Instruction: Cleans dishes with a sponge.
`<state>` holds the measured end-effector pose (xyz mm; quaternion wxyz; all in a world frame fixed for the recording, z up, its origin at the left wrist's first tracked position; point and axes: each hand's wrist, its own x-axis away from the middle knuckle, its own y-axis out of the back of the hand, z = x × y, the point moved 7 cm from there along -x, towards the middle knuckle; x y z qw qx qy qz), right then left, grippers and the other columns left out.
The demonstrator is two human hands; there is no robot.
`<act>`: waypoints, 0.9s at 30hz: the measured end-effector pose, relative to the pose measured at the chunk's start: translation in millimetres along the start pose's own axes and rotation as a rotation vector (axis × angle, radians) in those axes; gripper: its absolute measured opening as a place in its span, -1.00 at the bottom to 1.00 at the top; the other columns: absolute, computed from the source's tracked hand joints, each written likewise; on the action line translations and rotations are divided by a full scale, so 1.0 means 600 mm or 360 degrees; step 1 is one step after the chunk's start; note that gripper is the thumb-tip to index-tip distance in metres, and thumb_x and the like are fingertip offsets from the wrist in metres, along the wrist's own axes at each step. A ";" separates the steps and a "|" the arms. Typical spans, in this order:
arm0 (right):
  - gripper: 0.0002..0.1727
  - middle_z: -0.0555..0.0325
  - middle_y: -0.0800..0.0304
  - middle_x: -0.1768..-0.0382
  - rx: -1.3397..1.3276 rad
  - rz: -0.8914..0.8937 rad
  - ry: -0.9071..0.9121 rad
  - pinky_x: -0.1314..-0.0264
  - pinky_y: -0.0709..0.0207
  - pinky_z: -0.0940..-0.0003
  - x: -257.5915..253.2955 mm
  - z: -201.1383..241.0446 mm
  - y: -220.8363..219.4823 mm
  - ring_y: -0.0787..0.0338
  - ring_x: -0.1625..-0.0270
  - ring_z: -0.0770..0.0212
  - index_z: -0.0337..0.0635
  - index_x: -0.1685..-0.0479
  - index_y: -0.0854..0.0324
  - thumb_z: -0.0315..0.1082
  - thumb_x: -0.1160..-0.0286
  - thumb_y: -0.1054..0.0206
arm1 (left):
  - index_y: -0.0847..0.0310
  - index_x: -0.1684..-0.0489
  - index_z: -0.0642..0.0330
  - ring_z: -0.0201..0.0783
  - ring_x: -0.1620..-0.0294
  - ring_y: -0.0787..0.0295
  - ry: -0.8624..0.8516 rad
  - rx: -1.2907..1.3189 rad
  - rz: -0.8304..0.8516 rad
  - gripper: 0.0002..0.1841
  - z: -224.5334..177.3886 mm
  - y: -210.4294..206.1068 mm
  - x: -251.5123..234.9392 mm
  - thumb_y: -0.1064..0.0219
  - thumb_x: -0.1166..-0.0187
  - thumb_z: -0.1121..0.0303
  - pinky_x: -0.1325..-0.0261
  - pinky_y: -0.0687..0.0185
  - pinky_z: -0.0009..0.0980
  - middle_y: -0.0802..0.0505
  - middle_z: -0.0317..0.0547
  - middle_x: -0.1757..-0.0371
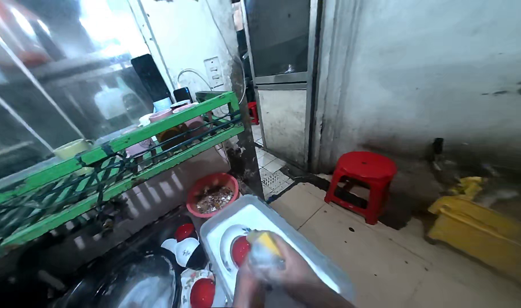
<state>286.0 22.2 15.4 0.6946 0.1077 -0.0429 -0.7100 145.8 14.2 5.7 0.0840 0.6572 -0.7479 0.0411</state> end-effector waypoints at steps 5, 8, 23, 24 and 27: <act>-0.30 -0.26 -0.71 -0.28 -0.0194 0.0115 -0.0588 -0.43 -0.55 -0.12 -0.064 -0.015 0.011 -0.74 -0.32 -0.10 -0.21 -0.60 -0.40 -0.17 -0.47 -0.49 | -0.65 -0.22 0.49 -0.25 -0.13 -0.80 -0.0247 -0.0195 0.0189 -0.67 -0.023 -0.008 0.029 -0.33 -0.54 0.50 -0.34 -0.68 -0.22 -0.86 0.08 -0.06; -0.29 -0.22 -0.75 -0.26 0.0015 0.0101 -0.0303 -0.45 -0.58 -0.11 -0.039 0.012 -0.012 -0.76 -0.32 -0.07 -0.24 -0.58 -0.43 -0.22 -0.40 -0.50 | -0.71 -0.15 0.44 -0.25 -0.07 -0.82 -0.0245 -0.0365 0.0133 -0.70 -0.024 0.026 0.020 -0.36 -0.53 0.47 -0.29 -0.70 -0.21 -0.88 0.06 0.00; -0.28 -0.14 -0.75 -0.22 -0.0488 -0.0163 -0.0417 -0.31 -0.68 0.10 -0.064 -0.019 -0.028 -0.80 -0.20 0.10 -0.28 -0.59 -0.37 -0.24 -0.42 -0.50 | -0.49 -0.35 0.44 -0.24 -0.09 -0.80 -0.0088 0.0749 -0.0155 -0.65 -0.003 0.050 -0.004 -0.04 -0.66 0.53 -0.25 -0.74 -0.22 -0.82 0.04 -0.08; -0.32 -0.15 -0.75 -0.22 -0.0408 -0.0034 -0.0522 -0.33 -0.66 0.03 -0.077 -0.024 -0.026 -0.79 -0.22 0.05 -0.23 -0.58 -0.39 -0.22 -0.47 -0.47 | -0.51 -0.34 0.44 -0.26 -0.10 -0.80 -0.0071 0.0649 -0.0165 -0.65 0.000 0.048 -0.001 -0.05 -0.67 0.52 -0.26 -0.73 -0.24 -0.82 0.03 -0.09; -0.28 -0.11 -0.76 -0.32 0.0255 0.0190 -0.0296 -0.46 -0.57 -0.15 -0.079 0.028 -0.049 -0.75 -0.36 -0.06 -0.08 -0.63 -0.44 -0.18 -0.39 -0.50 | -0.62 -0.27 0.38 -0.20 -0.13 -0.78 -0.0021 0.0357 -0.0325 -0.69 0.017 0.053 -0.012 -0.09 -0.75 0.42 -0.28 -0.70 -0.19 -0.82 0.08 -0.12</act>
